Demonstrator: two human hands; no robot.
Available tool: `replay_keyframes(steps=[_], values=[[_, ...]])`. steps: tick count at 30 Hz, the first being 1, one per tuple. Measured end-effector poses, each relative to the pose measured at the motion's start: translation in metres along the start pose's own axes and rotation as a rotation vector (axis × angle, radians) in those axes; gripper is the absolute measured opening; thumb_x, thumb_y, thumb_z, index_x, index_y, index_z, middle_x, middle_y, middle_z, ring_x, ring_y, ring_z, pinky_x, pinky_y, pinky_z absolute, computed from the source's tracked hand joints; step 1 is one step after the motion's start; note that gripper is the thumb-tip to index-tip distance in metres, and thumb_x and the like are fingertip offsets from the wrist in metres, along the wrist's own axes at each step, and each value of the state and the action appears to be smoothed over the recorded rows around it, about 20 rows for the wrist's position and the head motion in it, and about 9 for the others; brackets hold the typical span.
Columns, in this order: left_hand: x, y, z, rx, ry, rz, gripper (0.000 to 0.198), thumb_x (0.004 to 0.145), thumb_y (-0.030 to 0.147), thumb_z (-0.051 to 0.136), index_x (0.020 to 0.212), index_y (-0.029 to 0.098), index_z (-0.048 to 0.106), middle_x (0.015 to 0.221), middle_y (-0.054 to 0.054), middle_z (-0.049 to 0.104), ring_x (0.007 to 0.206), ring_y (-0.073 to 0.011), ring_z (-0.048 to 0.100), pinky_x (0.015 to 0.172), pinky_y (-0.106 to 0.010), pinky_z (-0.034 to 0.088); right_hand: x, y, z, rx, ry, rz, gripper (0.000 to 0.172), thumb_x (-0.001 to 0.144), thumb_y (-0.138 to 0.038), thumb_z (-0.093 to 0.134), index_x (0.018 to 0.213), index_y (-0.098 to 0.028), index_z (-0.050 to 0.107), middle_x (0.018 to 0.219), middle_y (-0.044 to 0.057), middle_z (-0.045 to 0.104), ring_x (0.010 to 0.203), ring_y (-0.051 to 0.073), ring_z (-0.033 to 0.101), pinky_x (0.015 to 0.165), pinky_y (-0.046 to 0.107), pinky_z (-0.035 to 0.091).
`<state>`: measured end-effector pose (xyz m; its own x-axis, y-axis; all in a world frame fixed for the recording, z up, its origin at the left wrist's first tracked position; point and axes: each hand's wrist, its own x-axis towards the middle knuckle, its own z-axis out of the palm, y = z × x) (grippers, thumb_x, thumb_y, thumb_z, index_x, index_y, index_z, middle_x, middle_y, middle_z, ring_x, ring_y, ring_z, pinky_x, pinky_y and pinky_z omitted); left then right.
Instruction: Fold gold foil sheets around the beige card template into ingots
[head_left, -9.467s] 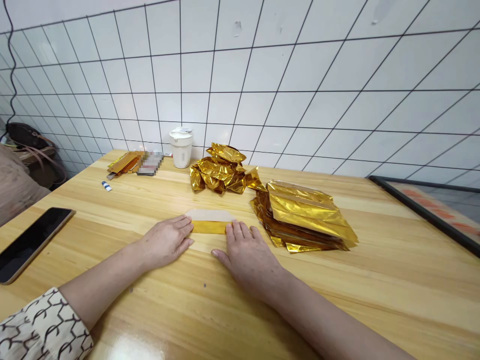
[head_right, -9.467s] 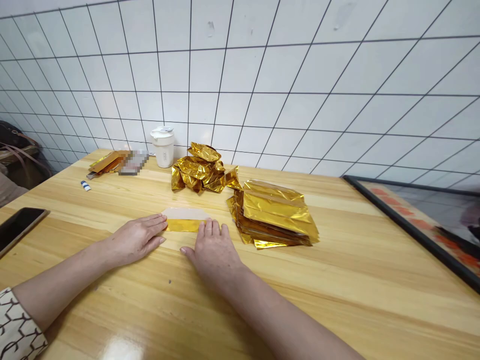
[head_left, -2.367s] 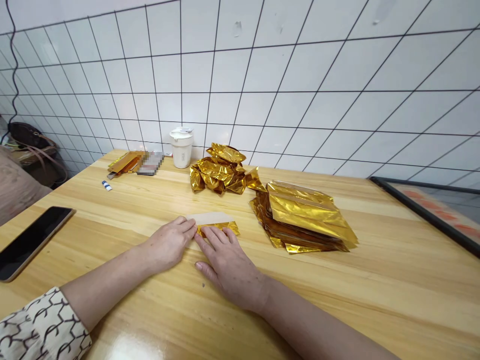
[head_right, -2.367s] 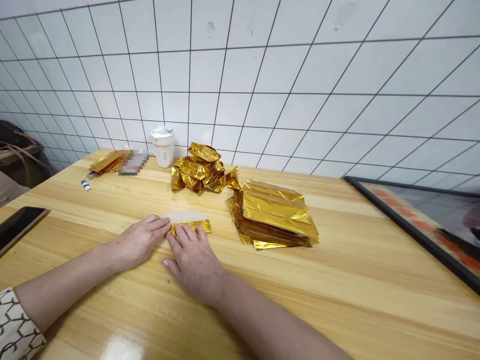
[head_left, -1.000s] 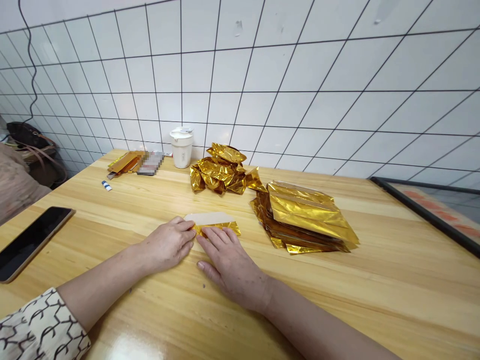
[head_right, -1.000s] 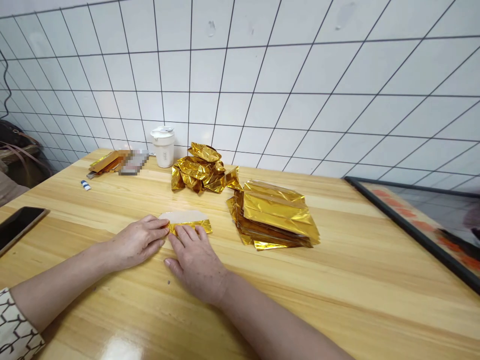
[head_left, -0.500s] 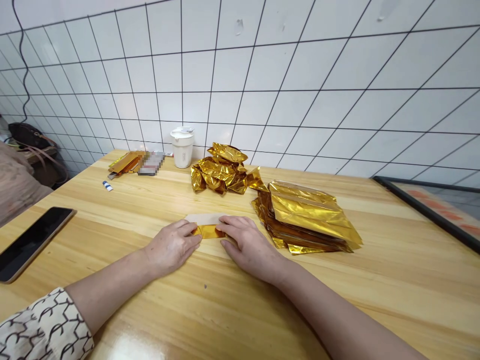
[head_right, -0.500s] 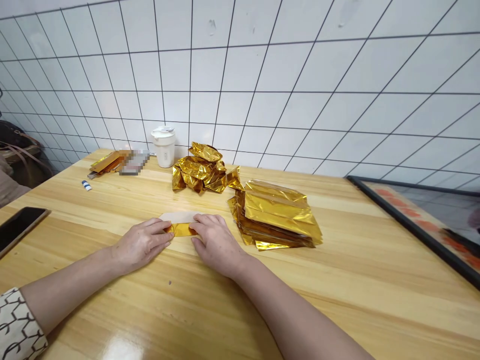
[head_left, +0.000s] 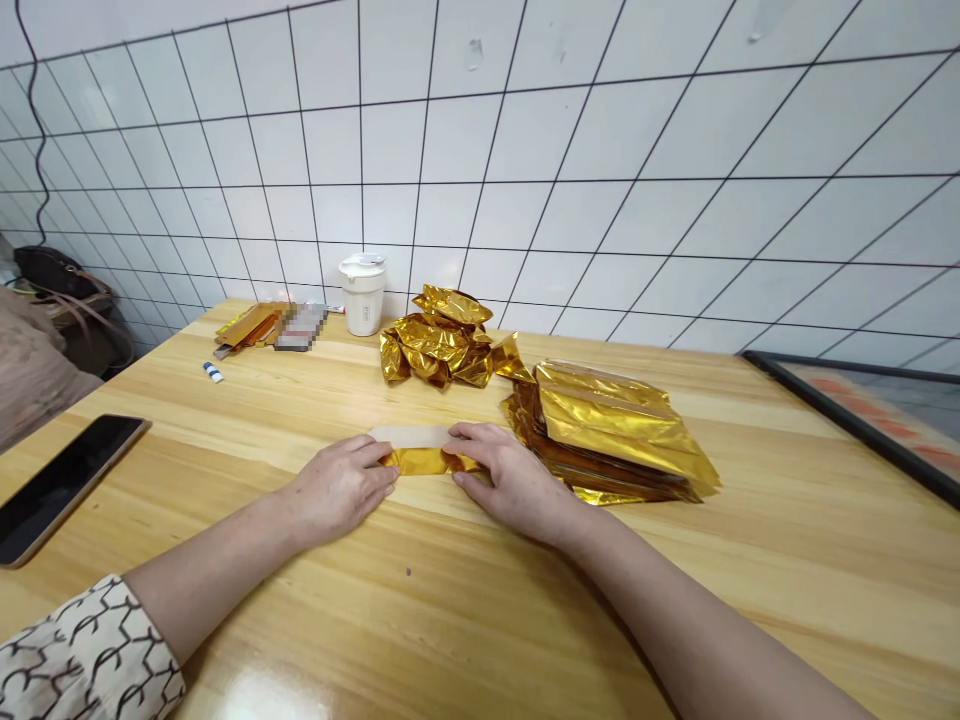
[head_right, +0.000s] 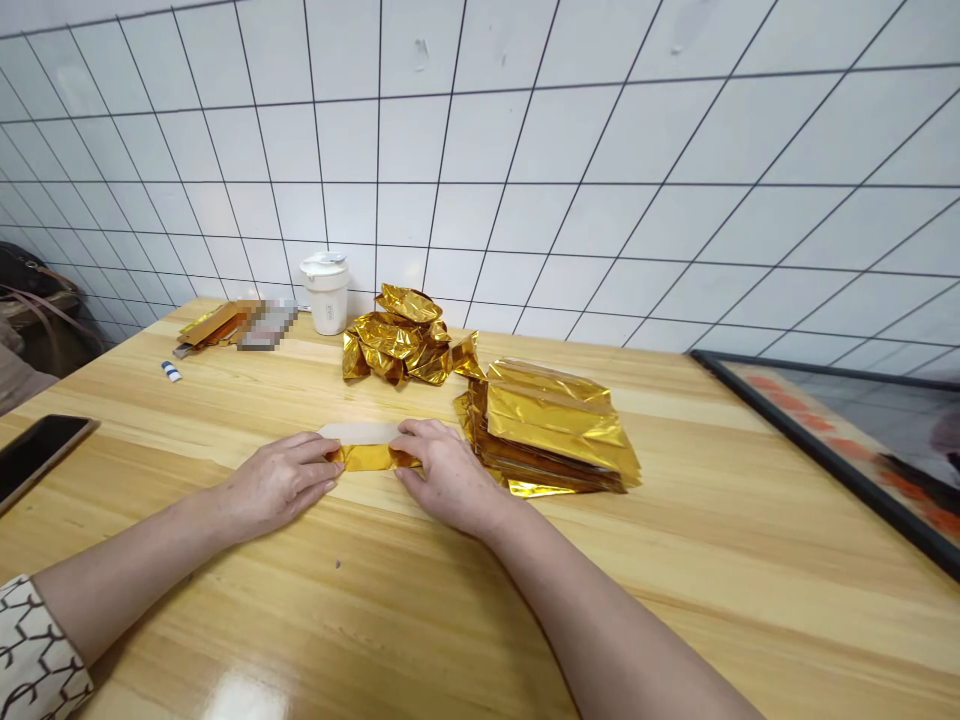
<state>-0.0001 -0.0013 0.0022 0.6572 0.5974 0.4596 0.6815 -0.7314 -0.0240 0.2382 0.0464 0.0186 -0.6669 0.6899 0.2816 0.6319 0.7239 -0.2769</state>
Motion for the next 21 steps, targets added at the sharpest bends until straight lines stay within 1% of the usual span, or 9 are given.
replay_keyframes(steps=[2, 5, 10, 13, 16, 21], values=[[0.0, -0.002, -0.002, 0.015, -0.023, 0.001, 0.026, 0.093, 0.02, 0.042, 0.086, 0.016, 0.067, 0.095, -0.009, 0.066, 0.082, -0.0198, 0.06, 0.074, -0.033, 0.055, 0.001, -0.003, 0.002, -0.008, 0.016, 0.011, 0.025, 0.08, -0.015, 0.053, 0.097, -0.02, 0.07, 0.107, 0.011, 0.065, 0.099, 0.026, 0.058, 0.088, 0.043, 0.048], [0.0, -0.009, -0.005, 0.036, -0.054, -0.012, 0.026, 0.093, 0.021, 0.043, 0.086, 0.017, 0.067, 0.096, -0.009, 0.066, 0.084, -0.02, 0.06, 0.077, -0.034, 0.054, 0.0, -0.009, 0.006, 0.01, 0.028, 0.005, 0.027, 0.079, -0.011, 0.05, 0.097, -0.019, 0.069, 0.104, 0.011, 0.066, 0.098, 0.024, 0.058, 0.087, 0.041, 0.049], [-0.003, -0.018, -0.008, -0.041, -0.056, -0.047, 0.028, 0.094, 0.021, 0.04, 0.094, 0.018, 0.068, 0.099, -0.008, 0.066, 0.092, -0.02, 0.061, 0.083, -0.034, 0.054, -0.001, -0.017, 0.009, 0.03, 0.022, -0.009, 0.032, 0.08, -0.012, 0.049, 0.105, -0.02, 0.066, 0.112, 0.011, 0.064, 0.105, 0.025, 0.056, 0.092, 0.043, 0.047], [-0.003, -0.015, -0.007, -0.05, -0.026, -0.046, 0.026, 0.094, 0.022, 0.042, 0.092, 0.017, 0.068, 0.102, -0.01, 0.065, 0.098, -0.0215, 0.059, 0.087, -0.037, 0.053, -0.002, -0.012, 0.009, 0.042, 0.005, 0.003, 0.031, 0.081, -0.017, 0.053, 0.109, -0.019, 0.065, 0.118, 0.013, 0.062, 0.11, 0.027, 0.055, 0.094, 0.045, 0.046], [-0.002, -0.006, -0.004, -0.05, -0.024, -0.014, 0.027, 0.094, 0.02, 0.04, 0.093, 0.014, 0.066, 0.101, -0.012, 0.065, 0.095, -0.0218, 0.06, 0.088, -0.038, 0.053, -0.003, -0.002, 0.008, 0.067, 0.001, 0.006, 0.032, 0.081, -0.021, 0.056, 0.111, -0.02, 0.065, 0.125, 0.014, 0.058, 0.116, 0.028, 0.053, 0.095, 0.045, 0.046], [-0.001, -0.001, 0.0, -0.061, -0.027, 0.002, 0.028, 0.094, 0.017, 0.036, 0.095, 0.013, 0.064, 0.099, -0.012, 0.066, 0.091, -0.0212, 0.061, 0.086, -0.036, 0.054, -0.003, 0.012, 0.004, 0.142, -0.039, -0.001, 0.033, 0.078, -0.019, 0.059, 0.11, -0.024, 0.067, 0.127, 0.011, 0.058, 0.115, 0.026, 0.056, 0.099, 0.044, 0.045]])
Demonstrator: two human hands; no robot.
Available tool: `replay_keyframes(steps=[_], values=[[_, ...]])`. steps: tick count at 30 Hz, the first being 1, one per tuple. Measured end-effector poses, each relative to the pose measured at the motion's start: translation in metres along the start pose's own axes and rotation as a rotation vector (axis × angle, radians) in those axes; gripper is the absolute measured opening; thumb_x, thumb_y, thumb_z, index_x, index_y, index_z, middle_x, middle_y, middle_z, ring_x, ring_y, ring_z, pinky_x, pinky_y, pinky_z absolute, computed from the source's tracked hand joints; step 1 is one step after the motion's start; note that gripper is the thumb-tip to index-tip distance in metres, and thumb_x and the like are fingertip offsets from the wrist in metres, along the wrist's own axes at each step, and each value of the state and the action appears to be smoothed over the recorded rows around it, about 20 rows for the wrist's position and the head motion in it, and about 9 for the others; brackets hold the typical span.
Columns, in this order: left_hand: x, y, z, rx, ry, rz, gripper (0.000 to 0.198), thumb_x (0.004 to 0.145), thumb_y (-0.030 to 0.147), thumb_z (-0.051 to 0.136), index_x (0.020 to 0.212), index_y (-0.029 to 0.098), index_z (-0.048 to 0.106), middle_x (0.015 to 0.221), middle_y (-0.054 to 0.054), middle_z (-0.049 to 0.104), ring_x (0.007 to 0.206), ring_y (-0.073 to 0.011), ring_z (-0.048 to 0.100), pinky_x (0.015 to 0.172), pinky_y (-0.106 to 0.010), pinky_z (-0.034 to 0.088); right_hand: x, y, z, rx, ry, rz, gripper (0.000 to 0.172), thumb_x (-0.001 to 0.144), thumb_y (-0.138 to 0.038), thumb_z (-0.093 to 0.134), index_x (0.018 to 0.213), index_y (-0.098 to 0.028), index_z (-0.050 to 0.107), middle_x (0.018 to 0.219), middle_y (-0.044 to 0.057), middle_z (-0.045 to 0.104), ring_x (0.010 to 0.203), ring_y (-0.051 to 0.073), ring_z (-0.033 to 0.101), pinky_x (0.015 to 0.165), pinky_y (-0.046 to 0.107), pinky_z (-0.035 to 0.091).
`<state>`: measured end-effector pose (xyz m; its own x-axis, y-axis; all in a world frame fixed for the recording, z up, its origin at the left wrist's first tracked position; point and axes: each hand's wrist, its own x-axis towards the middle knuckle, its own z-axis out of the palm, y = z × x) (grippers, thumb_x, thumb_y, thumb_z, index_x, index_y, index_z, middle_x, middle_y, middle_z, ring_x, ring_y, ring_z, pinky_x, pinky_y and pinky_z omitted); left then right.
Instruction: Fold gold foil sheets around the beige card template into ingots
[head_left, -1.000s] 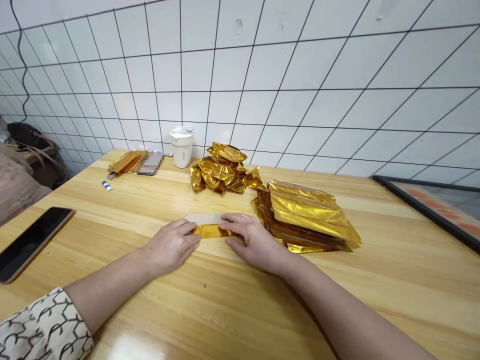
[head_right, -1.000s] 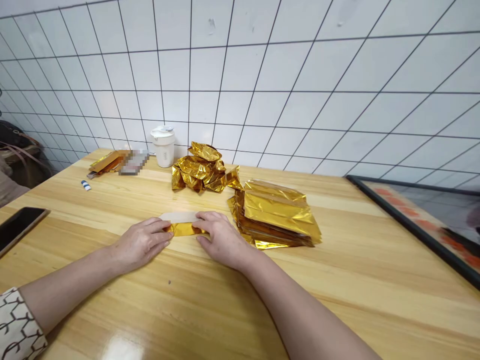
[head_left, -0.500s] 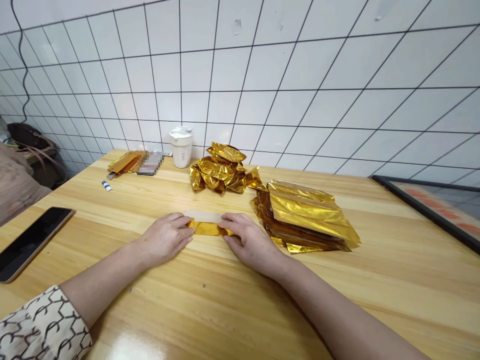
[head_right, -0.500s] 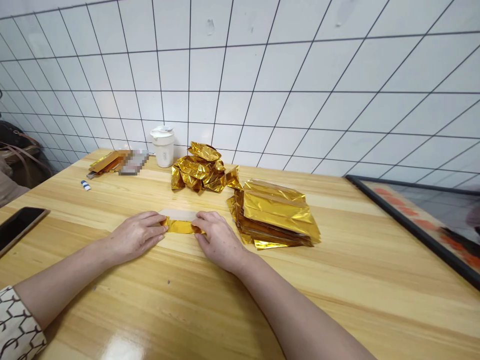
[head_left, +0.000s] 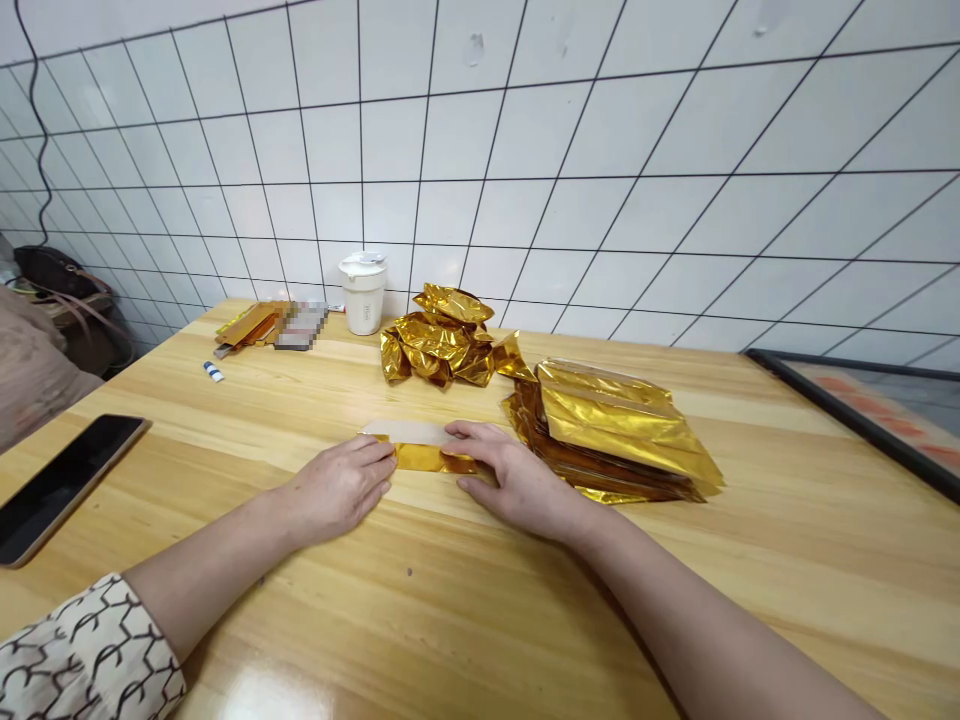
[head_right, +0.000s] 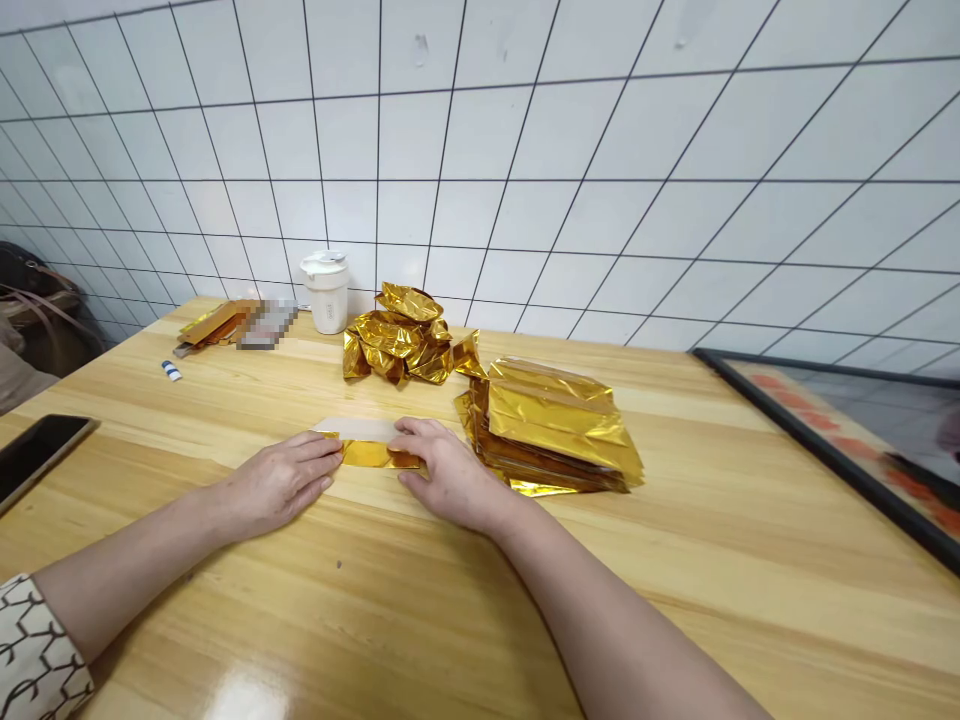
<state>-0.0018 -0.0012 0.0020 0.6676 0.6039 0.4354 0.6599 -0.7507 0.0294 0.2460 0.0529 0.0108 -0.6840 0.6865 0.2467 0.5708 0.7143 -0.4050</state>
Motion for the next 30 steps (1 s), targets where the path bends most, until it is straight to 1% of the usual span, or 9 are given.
replay_keyframes(steps=[6, 9, 12, 15, 22, 26, 30], values=[[-0.001, -0.002, 0.003, -0.033, -0.021, -0.022, 0.026, 0.094, 0.018, 0.038, 0.098, 0.014, 0.063, 0.103, -0.012, 0.066, 0.095, -0.0217, 0.061, 0.089, -0.039, 0.052, 0.001, 0.009, -0.009, 0.061, -0.049, 0.006, 0.033, 0.075, -0.014, 0.058, 0.104, -0.023, 0.07, 0.125, 0.009, 0.06, 0.115, 0.024, 0.057, 0.101, 0.041, 0.044], [-0.001, -0.003, 0.003, -0.042, -0.018, -0.024, 0.026, 0.094, 0.019, 0.038, 0.098, 0.014, 0.063, 0.104, -0.013, 0.066, 0.097, -0.0219, 0.061, 0.09, -0.039, 0.052, 0.002, 0.011, -0.011, 0.065, -0.049, -0.007, 0.036, 0.074, -0.009, 0.053, 0.102, -0.022, 0.07, 0.124, 0.01, 0.061, 0.114, 0.022, 0.057, 0.101, 0.04, 0.044], [-0.002, -0.003, 0.003, -0.045, -0.017, -0.024, 0.027, 0.094, 0.019, 0.038, 0.1, 0.014, 0.063, 0.106, -0.012, 0.066, 0.097, -0.0219, 0.061, 0.091, -0.039, 0.052, 0.003, 0.011, -0.012, 0.073, -0.035, -0.01, 0.035, 0.076, -0.008, 0.049, 0.1, -0.021, 0.071, 0.121, 0.01, 0.063, 0.113, 0.022, 0.058, 0.1, 0.041, 0.044], [-0.002, -0.003, 0.003, -0.048, -0.015, -0.028, 0.027, 0.094, 0.019, 0.037, 0.103, 0.014, 0.063, 0.107, -0.012, 0.066, 0.098, -0.0222, 0.06, 0.09, -0.041, 0.052, 0.002, 0.011, -0.011, 0.076, -0.024, 0.001, 0.033, 0.078, -0.01, 0.049, 0.099, -0.021, 0.071, 0.12, 0.011, 0.063, 0.113, 0.022, 0.058, 0.099, 0.042, 0.045], [0.0, -0.002, 0.002, -0.038, -0.018, -0.024, 0.026, 0.094, 0.018, 0.037, 0.098, 0.015, 0.063, 0.102, -0.012, 0.066, 0.095, -0.0217, 0.061, 0.09, -0.04, 0.052, 0.003, 0.011, -0.009, 0.082, 0.006, 0.036, 0.023, 0.084, -0.02, 0.053, 0.096, -0.024, 0.072, 0.118, 0.008, 0.064, 0.11, 0.023, 0.059, 0.097, 0.044, 0.046], [0.001, -0.003, 0.003, -0.037, -0.015, -0.016, 0.025, 0.093, 0.017, 0.038, 0.096, 0.014, 0.063, 0.101, -0.012, 0.065, 0.094, -0.0215, 0.06, 0.09, -0.039, 0.052, 0.006, 0.01, -0.005, 0.068, 0.074, 0.065, 0.022, 0.088, -0.026, 0.05, 0.091, -0.024, 0.071, 0.113, 0.009, 0.066, 0.108, 0.024, 0.059, 0.095, 0.043, 0.047], [0.002, -0.003, 0.004, -0.033, -0.001, -0.015, 0.025, 0.093, 0.016, 0.038, 0.094, 0.013, 0.063, 0.099, -0.013, 0.065, 0.092, -0.0216, 0.059, 0.088, -0.038, 0.052, 0.011, 0.008, 0.001, 0.043, 0.134, 0.092, 0.019, 0.087, -0.029, 0.05, 0.082, -0.023, 0.068, 0.108, 0.008, 0.066, 0.103, 0.023, 0.06, 0.092, 0.042, 0.047]])
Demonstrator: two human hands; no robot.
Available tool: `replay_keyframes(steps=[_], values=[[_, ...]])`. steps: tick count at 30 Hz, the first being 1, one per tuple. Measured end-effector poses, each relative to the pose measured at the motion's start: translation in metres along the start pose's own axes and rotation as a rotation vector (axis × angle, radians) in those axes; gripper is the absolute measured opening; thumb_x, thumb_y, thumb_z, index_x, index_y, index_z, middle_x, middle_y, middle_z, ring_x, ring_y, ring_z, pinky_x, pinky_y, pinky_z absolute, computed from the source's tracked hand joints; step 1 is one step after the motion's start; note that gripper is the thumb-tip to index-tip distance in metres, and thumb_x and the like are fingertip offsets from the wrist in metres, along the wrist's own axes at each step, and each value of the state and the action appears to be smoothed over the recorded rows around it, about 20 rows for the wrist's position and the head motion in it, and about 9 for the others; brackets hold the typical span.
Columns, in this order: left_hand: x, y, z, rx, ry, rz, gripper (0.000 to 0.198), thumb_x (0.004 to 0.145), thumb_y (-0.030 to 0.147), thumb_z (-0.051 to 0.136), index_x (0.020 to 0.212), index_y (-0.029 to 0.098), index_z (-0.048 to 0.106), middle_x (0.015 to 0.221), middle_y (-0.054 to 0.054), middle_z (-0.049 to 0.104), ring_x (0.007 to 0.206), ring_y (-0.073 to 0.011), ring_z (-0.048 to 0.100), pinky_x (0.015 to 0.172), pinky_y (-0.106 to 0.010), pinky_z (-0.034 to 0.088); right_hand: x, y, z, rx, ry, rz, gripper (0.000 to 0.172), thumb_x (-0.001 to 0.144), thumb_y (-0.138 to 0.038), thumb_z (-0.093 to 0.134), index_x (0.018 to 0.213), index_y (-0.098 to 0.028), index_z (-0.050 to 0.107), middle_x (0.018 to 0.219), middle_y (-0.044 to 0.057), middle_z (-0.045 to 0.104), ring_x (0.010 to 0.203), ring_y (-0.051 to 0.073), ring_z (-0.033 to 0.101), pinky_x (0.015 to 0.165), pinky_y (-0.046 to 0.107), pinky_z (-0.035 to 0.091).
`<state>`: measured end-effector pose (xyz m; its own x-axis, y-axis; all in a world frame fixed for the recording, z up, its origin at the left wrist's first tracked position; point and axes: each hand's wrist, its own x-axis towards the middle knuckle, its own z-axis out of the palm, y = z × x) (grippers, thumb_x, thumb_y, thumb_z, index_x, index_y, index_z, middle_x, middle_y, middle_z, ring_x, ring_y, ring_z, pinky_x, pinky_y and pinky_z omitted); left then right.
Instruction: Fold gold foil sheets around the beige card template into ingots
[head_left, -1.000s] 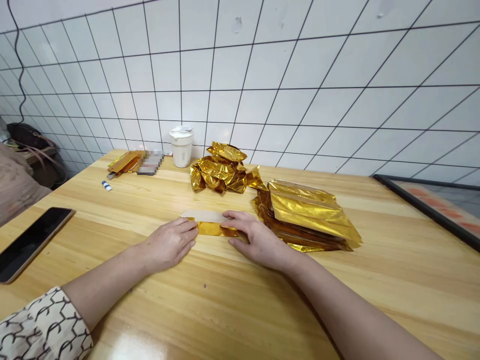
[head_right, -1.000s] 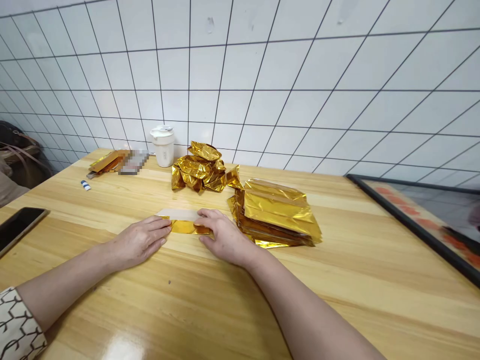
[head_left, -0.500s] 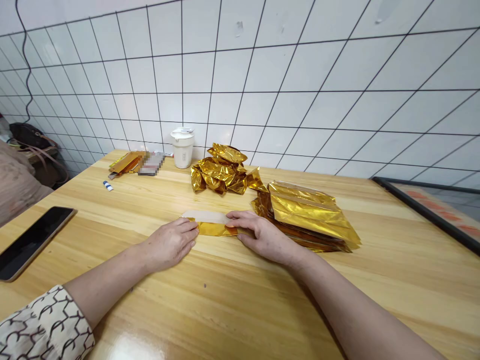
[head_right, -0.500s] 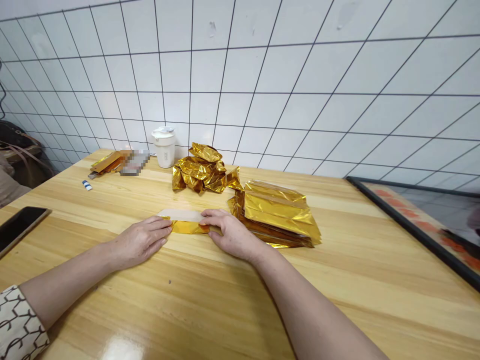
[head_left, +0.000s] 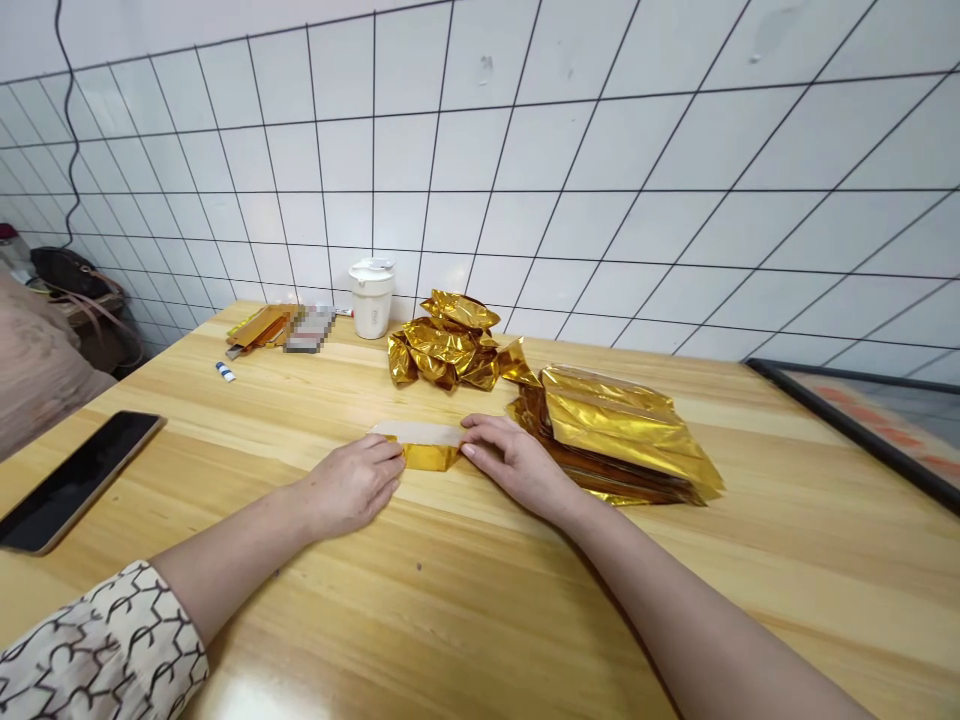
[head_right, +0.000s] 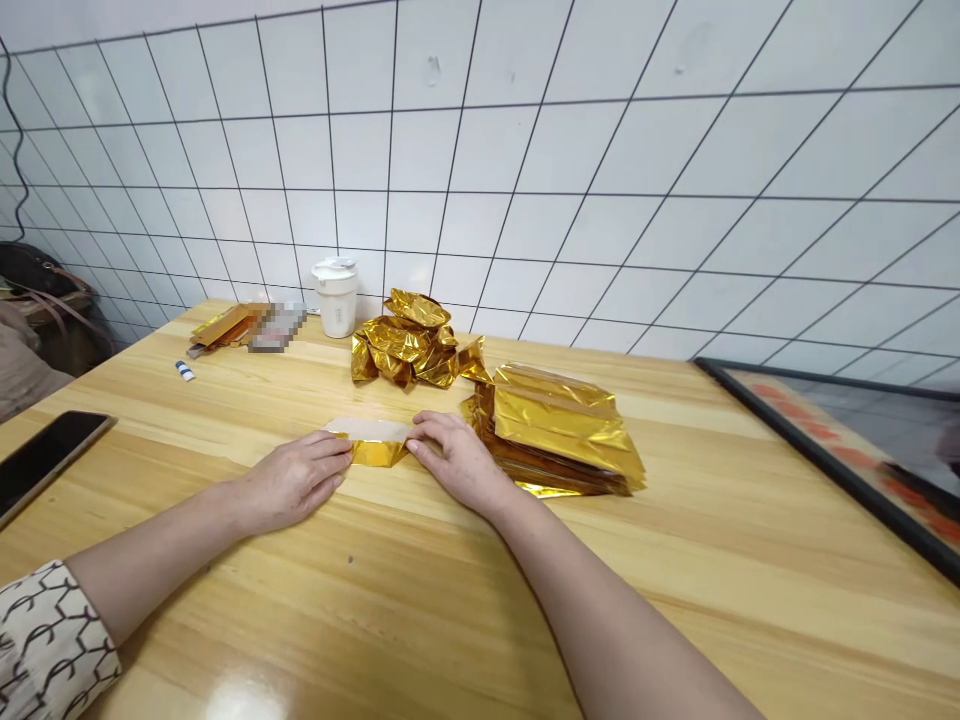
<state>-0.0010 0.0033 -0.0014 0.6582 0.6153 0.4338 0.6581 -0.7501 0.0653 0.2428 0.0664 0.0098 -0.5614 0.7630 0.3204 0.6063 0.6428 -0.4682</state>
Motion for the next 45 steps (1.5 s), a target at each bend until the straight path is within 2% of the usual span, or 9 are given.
replay_keyframes(steps=[6, 12, 15, 19, 22, 34, 41, 45], values=[[0.001, -0.001, 0.002, 0.012, -0.001, -0.001, 0.025, 0.092, 0.015, 0.038, 0.09, 0.013, 0.063, 0.099, -0.013, 0.064, 0.091, -0.022, 0.059, 0.087, -0.038, 0.052, 0.008, -0.006, 0.005, -0.068, 0.035, 0.069, 0.014, 0.084, -0.028, 0.053, 0.072, -0.022, 0.058, 0.097, 0.006, 0.066, 0.094, 0.023, 0.059, 0.085, 0.04, 0.047], [0.001, -0.003, 0.005, 0.004, -0.006, -0.001, 0.021, 0.092, 0.016, 0.041, 0.091, 0.013, 0.062, 0.099, -0.013, 0.064, 0.092, -0.0225, 0.059, 0.088, -0.039, 0.052, 0.014, -0.021, 0.001, -0.205, -0.031, 0.205, 0.01, 0.08, -0.03, 0.059, 0.075, -0.023, 0.054, 0.09, 0.005, 0.064, 0.092, 0.024, 0.058, 0.079, 0.038, 0.045], [0.0, -0.004, 0.007, -0.019, -0.002, -0.009, 0.021, 0.092, 0.016, 0.04, 0.093, 0.015, 0.062, 0.1, -0.013, 0.064, 0.094, -0.0229, 0.059, 0.089, -0.041, 0.051, 0.016, -0.03, -0.001, -0.277, -0.065, 0.271, 0.016, 0.077, -0.036, 0.063, 0.081, -0.022, 0.055, 0.091, 0.006, 0.064, 0.093, 0.025, 0.057, 0.077, 0.037, 0.045], [0.001, -0.004, 0.006, -0.003, -0.008, -0.012, 0.022, 0.092, 0.016, 0.04, 0.093, 0.015, 0.062, 0.099, -0.012, 0.064, 0.094, -0.0223, 0.058, 0.09, -0.04, 0.051, 0.017, -0.037, -0.001, -0.313, -0.1, 0.284, 0.028, 0.074, -0.042, 0.066, 0.09, -0.021, 0.057, 0.097, 0.009, 0.063, 0.097, 0.027, 0.056, 0.078, 0.039, 0.044], [0.001, -0.003, 0.005, 0.014, -0.015, -0.01, 0.022, 0.092, 0.015, 0.04, 0.092, 0.014, 0.062, 0.099, -0.011, 0.064, 0.093, -0.0219, 0.058, 0.089, -0.039, 0.051, 0.018, -0.034, -0.001, -0.301, -0.114, 0.276, 0.031, 0.073, -0.042, 0.068, 0.093, -0.021, 0.058, 0.101, 0.009, 0.064, 0.098, 0.027, 0.056, 0.079, 0.039, 0.043], [-0.002, -0.001, 0.002, -0.04, 0.002, -0.019, 0.023, 0.092, 0.017, 0.04, 0.098, 0.015, 0.062, 0.101, -0.012, 0.064, 0.095, -0.0225, 0.059, 0.088, -0.04, 0.052, 0.017, -0.006, 0.004, -0.159, 0.009, 0.256, 0.019, 0.074, -0.037, 0.065, 0.086, -0.023, 0.058, 0.102, 0.005, 0.063, 0.102, 0.028, 0.054, 0.083, 0.043, 0.042], [-0.005, -0.001, 0.003, -0.05, 0.049, -0.014, 0.025, 0.092, 0.016, 0.04, 0.103, 0.015, 0.062, 0.104, -0.012, 0.065, 0.098, -0.0229, 0.059, 0.09, -0.041, 0.052, 0.015, -0.008, 0.005, -0.152, 0.01, 0.286, 0.013, 0.077, -0.029, 0.062, 0.086, -0.022, 0.058, 0.102, 0.007, 0.062, 0.101, 0.027, 0.054, 0.085, 0.043, 0.04], [-0.006, 0.002, 0.003, -0.063, 0.06, -0.032, 0.025, 0.091, 0.016, 0.04, 0.102, 0.015, 0.062, 0.106, -0.013, 0.064, 0.101, -0.0233, 0.059, 0.092, -0.041, 0.051, 0.011, -0.015, 0.01, -0.219, 0.057, 0.288, 0.012, 0.078, -0.024, 0.06, 0.09, -0.021, 0.058, 0.1, 0.008, 0.062, 0.1, 0.028, 0.052, 0.083, 0.042, 0.04]])
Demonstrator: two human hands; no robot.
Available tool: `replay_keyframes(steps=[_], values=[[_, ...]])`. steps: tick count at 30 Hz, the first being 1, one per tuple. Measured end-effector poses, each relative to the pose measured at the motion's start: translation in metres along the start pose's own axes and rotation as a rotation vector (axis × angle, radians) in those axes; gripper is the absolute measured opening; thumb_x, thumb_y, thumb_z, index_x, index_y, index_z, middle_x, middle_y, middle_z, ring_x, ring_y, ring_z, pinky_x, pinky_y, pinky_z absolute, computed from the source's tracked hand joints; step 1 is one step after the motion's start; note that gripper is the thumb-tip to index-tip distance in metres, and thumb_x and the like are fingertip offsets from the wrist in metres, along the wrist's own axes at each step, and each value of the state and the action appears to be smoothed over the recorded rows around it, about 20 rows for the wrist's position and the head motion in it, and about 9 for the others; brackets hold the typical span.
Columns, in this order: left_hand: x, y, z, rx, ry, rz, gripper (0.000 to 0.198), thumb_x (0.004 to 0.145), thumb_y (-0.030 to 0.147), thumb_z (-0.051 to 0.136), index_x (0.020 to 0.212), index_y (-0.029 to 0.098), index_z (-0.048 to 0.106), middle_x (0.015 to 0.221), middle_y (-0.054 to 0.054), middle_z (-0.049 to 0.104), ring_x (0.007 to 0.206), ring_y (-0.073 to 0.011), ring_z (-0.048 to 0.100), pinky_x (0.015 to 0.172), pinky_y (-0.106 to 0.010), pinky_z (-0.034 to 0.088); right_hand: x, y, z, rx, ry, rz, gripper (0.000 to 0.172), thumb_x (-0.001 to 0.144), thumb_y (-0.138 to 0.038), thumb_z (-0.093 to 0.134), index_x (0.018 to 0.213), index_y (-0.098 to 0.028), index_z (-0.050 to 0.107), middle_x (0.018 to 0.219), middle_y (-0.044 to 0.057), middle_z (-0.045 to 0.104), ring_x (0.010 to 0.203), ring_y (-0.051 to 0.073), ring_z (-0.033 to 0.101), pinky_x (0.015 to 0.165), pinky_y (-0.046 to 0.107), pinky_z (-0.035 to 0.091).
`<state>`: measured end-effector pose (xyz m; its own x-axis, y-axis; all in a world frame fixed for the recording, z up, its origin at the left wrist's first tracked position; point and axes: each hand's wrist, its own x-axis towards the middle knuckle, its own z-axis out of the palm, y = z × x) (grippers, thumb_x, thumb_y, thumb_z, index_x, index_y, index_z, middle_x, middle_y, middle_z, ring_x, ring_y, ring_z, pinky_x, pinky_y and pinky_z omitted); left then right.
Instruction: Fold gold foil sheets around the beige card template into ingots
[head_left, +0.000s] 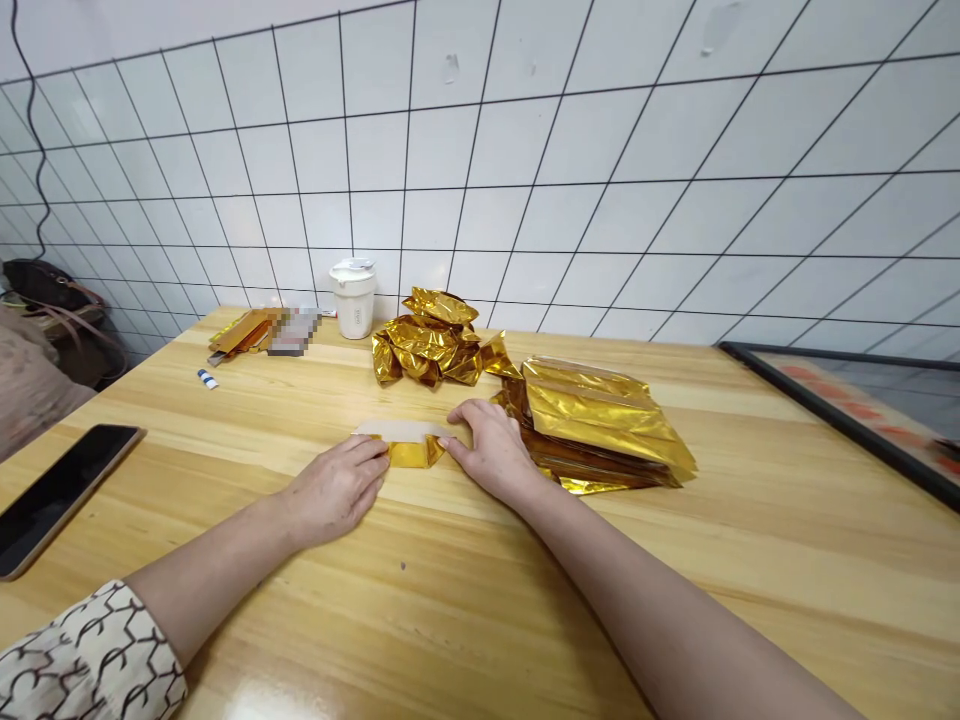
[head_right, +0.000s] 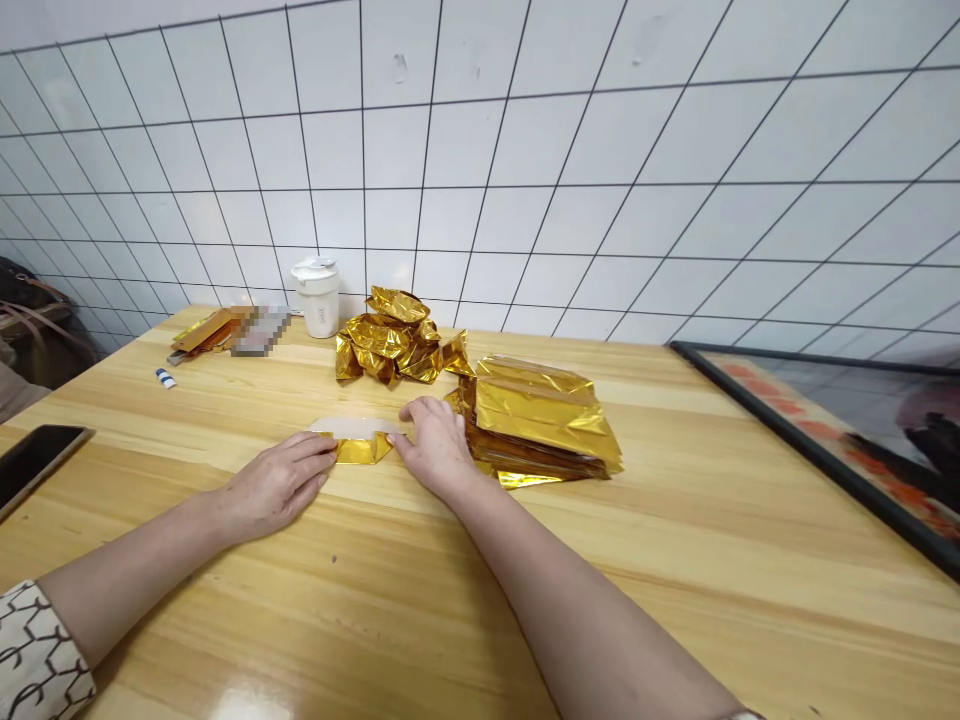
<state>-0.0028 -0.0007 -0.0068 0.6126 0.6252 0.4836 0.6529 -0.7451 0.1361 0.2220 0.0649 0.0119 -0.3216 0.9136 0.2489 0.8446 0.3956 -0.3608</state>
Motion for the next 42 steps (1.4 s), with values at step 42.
replay_keyframes(steps=[42], values=[[0.02, -0.019, 0.005, -0.189, -0.016, -0.266, 0.016, 0.077, 0.009, 0.06, 0.086, 0.017, 0.07, 0.092, -0.005, 0.066, 0.087, -0.0188, 0.062, 0.079, -0.03, 0.051, -0.012, -0.016, 0.0, 0.019, -0.138, -0.207, 0.01, 0.079, -0.022, 0.062, 0.087, -0.02, 0.057, 0.09, 0.005, 0.063, 0.091, 0.022, 0.054, 0.083, 0.036, 0.036]])
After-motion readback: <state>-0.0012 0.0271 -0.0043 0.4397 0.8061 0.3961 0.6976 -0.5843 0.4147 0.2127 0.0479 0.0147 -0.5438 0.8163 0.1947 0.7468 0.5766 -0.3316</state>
